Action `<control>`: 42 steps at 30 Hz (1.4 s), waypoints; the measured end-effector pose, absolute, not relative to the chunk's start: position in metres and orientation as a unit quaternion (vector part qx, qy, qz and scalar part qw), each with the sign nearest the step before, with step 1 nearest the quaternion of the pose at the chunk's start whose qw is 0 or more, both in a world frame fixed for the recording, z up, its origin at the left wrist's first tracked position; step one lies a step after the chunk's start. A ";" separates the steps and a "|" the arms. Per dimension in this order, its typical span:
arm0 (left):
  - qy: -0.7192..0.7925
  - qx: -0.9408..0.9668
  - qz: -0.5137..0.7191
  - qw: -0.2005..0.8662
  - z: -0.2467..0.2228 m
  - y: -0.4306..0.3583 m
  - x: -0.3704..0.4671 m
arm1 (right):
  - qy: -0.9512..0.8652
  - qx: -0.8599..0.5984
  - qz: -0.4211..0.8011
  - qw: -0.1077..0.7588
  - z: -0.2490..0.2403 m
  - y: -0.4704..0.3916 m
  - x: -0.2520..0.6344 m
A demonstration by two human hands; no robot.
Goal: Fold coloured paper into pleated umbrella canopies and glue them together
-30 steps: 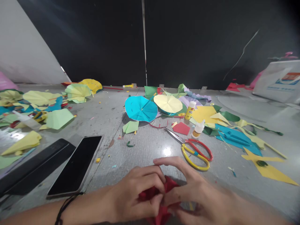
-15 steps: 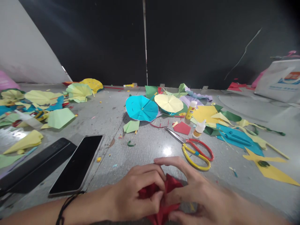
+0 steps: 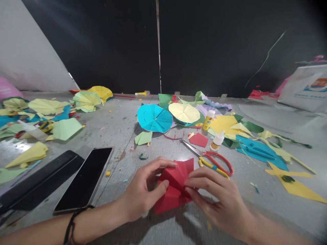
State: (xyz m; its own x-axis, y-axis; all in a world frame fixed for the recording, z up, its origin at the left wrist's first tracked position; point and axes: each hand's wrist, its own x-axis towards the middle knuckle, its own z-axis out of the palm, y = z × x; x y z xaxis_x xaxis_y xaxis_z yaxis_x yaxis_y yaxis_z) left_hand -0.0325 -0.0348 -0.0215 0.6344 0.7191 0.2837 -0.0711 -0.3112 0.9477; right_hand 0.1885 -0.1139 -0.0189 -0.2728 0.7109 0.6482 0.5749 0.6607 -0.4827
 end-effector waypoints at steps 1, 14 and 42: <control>0.227 0.715 0.362 0.554 -0.022 -0.035 -0.033 | -0.793 -0.416 0.085 0.437 -0.021 -0.112 0.188; 0.255 0.666 0.377 0.592 -0.020 -0.039 -0.031 | -0.773 -0.484 0.111 0.394 -0.028 -0.105 0.192; 0.247 0.626 0.335 0.659 -0.018 -0.041 -0.030 | -0.664 -0.481 0.344 0.457 -0.011 -0.113 0.181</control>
